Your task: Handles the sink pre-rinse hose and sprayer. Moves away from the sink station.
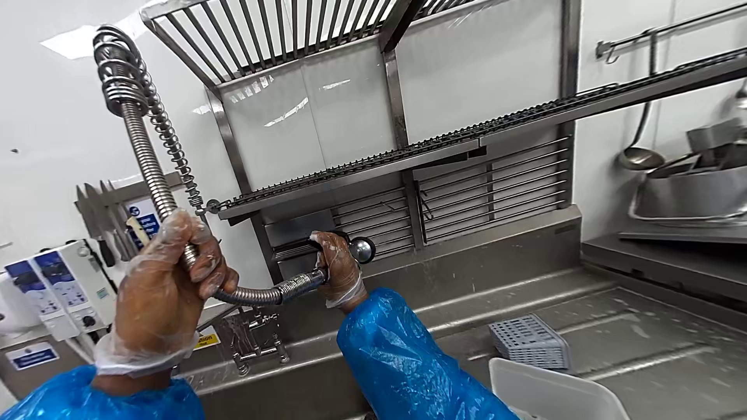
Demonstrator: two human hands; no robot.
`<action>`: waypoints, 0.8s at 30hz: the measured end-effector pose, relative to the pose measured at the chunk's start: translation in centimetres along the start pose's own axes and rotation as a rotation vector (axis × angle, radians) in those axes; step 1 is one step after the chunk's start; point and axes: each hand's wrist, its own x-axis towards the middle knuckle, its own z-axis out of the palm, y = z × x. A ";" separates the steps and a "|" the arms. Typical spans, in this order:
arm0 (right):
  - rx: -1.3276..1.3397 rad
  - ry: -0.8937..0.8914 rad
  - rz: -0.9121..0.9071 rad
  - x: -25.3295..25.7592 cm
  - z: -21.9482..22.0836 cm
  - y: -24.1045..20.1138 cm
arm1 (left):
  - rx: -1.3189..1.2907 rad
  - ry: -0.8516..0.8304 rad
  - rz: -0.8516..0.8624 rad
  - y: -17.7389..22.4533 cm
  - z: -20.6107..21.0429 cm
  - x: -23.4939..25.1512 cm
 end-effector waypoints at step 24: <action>0.158 -0.030 0.251 -6.3 3.6 -4.8 | 0.059 0.055 -0.023 0.2 -1.5 -1.8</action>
